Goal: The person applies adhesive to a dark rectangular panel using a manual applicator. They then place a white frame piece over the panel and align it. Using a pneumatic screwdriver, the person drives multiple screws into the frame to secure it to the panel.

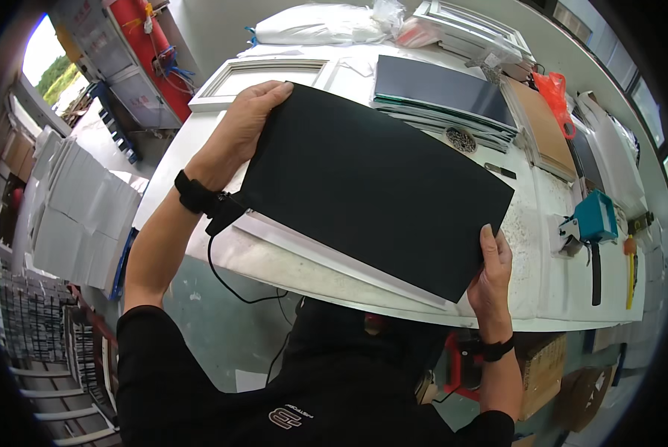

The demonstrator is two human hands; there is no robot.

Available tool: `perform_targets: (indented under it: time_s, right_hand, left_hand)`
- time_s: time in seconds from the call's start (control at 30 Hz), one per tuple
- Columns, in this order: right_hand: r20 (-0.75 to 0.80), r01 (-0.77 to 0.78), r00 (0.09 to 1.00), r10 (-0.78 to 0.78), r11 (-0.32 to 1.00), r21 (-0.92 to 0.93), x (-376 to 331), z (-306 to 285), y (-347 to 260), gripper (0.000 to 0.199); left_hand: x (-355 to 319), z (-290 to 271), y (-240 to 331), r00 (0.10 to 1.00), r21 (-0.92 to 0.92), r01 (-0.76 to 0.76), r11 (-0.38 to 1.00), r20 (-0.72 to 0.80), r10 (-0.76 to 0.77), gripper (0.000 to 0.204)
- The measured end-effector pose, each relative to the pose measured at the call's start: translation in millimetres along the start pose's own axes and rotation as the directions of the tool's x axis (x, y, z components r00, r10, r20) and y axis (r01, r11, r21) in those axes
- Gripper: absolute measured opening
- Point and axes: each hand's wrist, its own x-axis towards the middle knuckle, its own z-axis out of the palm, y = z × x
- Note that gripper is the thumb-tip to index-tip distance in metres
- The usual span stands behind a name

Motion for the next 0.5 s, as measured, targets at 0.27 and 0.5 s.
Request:
perform_targets:
  time_s: [0.27, 0.5]
  right_hand:
    - [-0.187, -0.035, 0.982, 0.034, 0.999, -0.001, 2, -20, -27, 0.026]
    - [-0.226, -0.160, 0.964, 0.143, 0.985, -0.058, 21, -21, -24, 0.029]
  left_hand:
    - [-82, -57, -36, 0.980, 0.892, -0.179, 0.416, 0.122, 0.160, 0.040]
    - [-177, -68, -70, 0.969, 0.949, -0.246, 0.198, 0.237, 0.072, 0.072]
